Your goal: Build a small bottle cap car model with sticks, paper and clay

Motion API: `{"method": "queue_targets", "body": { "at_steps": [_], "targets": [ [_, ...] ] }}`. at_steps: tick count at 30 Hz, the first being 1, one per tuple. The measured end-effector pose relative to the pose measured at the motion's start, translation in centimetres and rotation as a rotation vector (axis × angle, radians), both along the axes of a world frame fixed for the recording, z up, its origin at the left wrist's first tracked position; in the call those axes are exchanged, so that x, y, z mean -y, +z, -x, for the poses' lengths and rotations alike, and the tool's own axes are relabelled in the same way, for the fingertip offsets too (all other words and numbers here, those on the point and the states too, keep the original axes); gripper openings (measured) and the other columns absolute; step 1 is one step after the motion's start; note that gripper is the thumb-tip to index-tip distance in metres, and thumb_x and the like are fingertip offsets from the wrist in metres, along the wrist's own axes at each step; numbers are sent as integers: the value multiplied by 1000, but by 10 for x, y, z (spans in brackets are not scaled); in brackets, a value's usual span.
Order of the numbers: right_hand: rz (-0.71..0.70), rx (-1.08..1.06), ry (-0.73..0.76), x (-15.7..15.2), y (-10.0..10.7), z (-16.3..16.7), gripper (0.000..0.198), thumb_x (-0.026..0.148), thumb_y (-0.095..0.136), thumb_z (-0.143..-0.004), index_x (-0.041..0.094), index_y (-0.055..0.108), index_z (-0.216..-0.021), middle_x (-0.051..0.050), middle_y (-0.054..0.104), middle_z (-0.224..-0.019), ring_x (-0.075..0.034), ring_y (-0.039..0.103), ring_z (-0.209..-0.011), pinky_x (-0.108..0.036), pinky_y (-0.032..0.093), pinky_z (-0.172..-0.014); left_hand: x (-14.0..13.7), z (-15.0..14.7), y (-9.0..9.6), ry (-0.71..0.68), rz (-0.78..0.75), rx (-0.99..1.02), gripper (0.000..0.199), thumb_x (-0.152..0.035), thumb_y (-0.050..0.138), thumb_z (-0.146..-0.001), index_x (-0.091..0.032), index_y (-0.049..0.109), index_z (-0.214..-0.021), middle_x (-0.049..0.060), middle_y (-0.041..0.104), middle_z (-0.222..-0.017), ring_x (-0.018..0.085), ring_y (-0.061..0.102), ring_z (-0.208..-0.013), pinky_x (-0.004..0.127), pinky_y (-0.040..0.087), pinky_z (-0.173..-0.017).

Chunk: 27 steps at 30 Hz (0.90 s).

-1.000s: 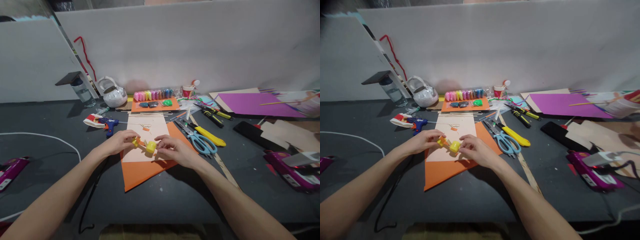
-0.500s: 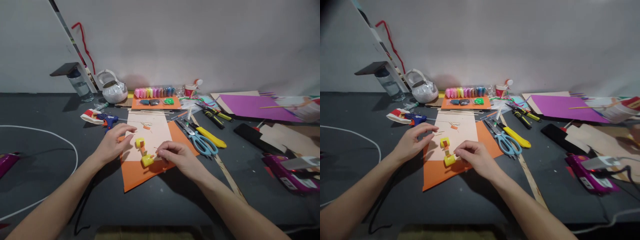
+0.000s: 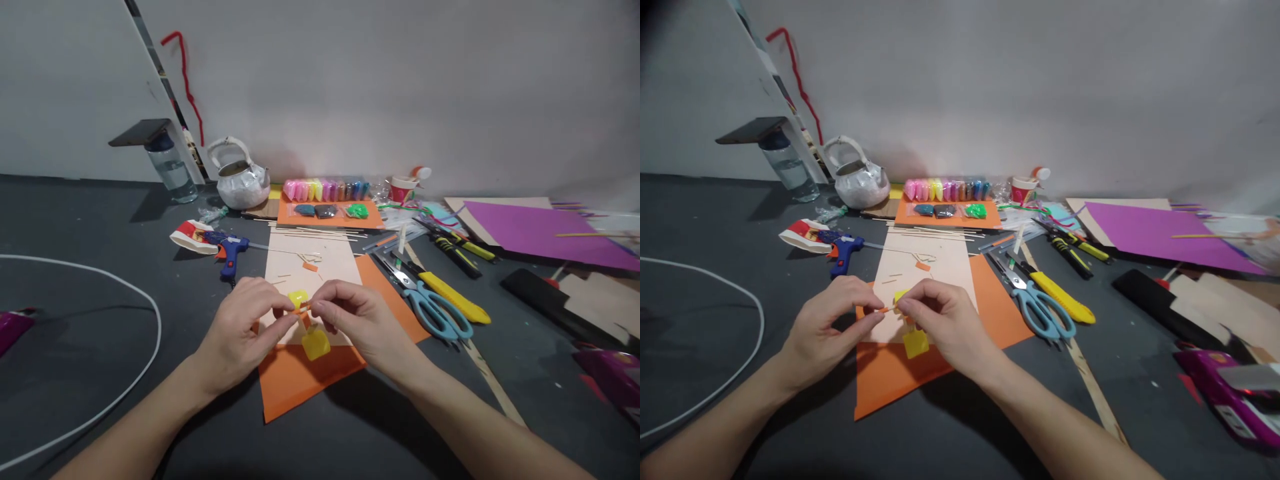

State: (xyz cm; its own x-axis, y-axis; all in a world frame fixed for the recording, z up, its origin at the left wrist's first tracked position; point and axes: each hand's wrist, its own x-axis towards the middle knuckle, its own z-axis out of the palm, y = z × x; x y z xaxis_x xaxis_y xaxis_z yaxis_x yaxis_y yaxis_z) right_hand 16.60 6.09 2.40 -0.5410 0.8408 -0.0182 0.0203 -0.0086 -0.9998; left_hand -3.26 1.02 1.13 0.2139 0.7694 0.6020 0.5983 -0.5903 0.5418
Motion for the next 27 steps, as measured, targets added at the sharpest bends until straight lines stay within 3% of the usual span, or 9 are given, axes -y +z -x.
{"method": "queue_targets", "body": {
  "at_steps": [6,19,27],
  "targets": [
    [12,-28,7,-6,-8,7,24,37,72,-84,17,68,-74,2,60,-66,-9,48,-57,-24,39,-57,-2,9,-7,-12,-11,-1,6,-17,65,-92,-20,64,-97,2,71,-84,16,62,-80,33,44,-76],
    [-21,-1,11,-2,-6,3,18,31,70,-87,17,71,-76,1,62,-71,-9,47,-59,-23,39,-55,-2,4,-11,-7,-16,-11,12,-9,65,-89,-19,64,-94,0,68,-80,13,62,-75,33,45,-75],
    [-58,-46,-68,9,-2,2,3,22,72,-85,22,74,-83,0,68,-79,-11,59,-65,-23,47,-58,2,2,-10,-5,-23,60,18,-8,64,-88,-25,64,-95,-1,69,-76,16,63,-70,37,46,-71]
  ]
}}
